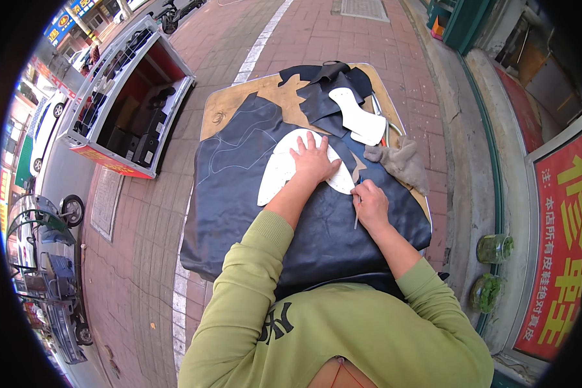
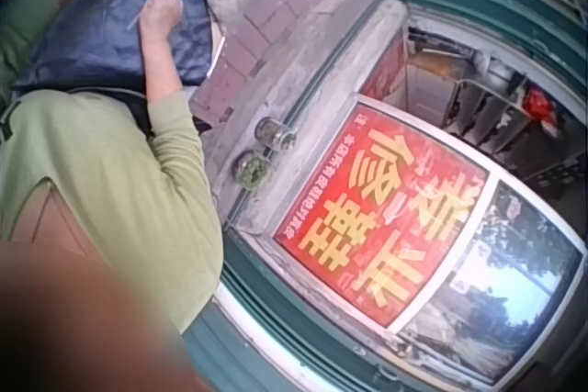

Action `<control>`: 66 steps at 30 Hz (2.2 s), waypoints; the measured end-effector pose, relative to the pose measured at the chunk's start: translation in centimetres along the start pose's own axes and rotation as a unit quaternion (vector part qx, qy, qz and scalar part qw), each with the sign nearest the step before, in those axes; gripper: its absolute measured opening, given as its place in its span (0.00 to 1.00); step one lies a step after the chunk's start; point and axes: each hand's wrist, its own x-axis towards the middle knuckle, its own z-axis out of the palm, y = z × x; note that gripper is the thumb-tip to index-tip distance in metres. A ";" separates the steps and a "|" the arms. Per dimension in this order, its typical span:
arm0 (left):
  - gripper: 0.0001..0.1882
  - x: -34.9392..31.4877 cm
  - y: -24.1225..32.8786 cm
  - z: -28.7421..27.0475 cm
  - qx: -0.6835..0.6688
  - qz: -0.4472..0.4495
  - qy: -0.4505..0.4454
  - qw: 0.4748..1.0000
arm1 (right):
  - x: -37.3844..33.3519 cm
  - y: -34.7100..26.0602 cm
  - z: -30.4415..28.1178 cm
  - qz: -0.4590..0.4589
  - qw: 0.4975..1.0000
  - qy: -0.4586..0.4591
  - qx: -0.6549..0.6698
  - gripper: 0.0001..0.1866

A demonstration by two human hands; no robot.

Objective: The person places a paper template on a large piece of black leather and traces its outline with a marking tool. They adjust the leather and template positions multiple times to align the pattern before continuing to trace additional sections.

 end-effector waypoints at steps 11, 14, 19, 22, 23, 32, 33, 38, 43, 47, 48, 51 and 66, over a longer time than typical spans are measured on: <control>0.42 -0.7 -0.8 0.0 -0.017 -0.023 0.007 1.000 | -0.1 0.1 0.0 -0.011 1.000 -0.007 0.005 0.07; 0.42 -0.7 -0.9 0.1 -0.016 -0.024 0.012 1.000 | -0.1 0.2 0.1 -0.014 1.000 -0.007 0.005 0.08; 0.42 -0.7 -1.0 0.1 -0.015 -0.023 0.011 1.000 | -0.1 0.3 0.1 -0.020 1.000 -0.008 0.009 0.07; 0.42 -0.8 -1.1 0.2 -0.014 -0.022 0.015 1.000 | -0.1 0.2 0.1 -0.022 1.000 -0.009 0.007 0.07; 0.42 -0.8 -1.1 0.2 -0.015 -0.021 0.016 1.000 | -0.1 0.2 0.0 -0.022 1.000 -0.010 0.005 0.07; 0.42 -1.2 -1.3 0.7 -0.010 -0.021 0.028 0.999 | -0.2 0.1 0.0 -0.014 1.000 -0.017 -0.003 0.05; 0.42 -1.2 -1.4 0.9 -0.006 -0.025 0.033 0.999 | -0.1 0.1 0.0 -0.013 1.000 -0.023 -0.004 0.05; 0.38 -1.5 -1.6 2.6 -0.011 -0.024 0.081 0.996 | 0.0 0.0 -0.1 -0.029 0.999 -0.025 -0.001 0.04; 0.37 -2.0 -1.5 3.9 -0.050 -0.026 0.115 0.992 | 0.0 0.0 0.1 -0.017 0.999 -0.034 -0.003 0.03; 0.38 -2.5 -2.4 3.8 -0.080 -0.006 0.115 0.990 | 0.0 -0.2 0.1 -0.010 0.999 -0.039 -0.001 0.03; 0.39 -2.5 -2.7 3.7 -0.077 -0.002 0.117 0.990 | 0.0 -0.2 0.1 -0.009 0.999 -0.042 0.005 0.03; 0.40 -2.6 -3.5 3.8 -0.074 0.020 0.118 0.990 | 0.0 -0.2 0.0 -0.012 0.999 -0.036 0.004 0.03; 0.41 -2.4 -3.6 3.9 -0.043 0.025 0.123 0.991 | 0.1 -0.6 -0.1 -0.031 0.999 -0.017 -0.004 0.04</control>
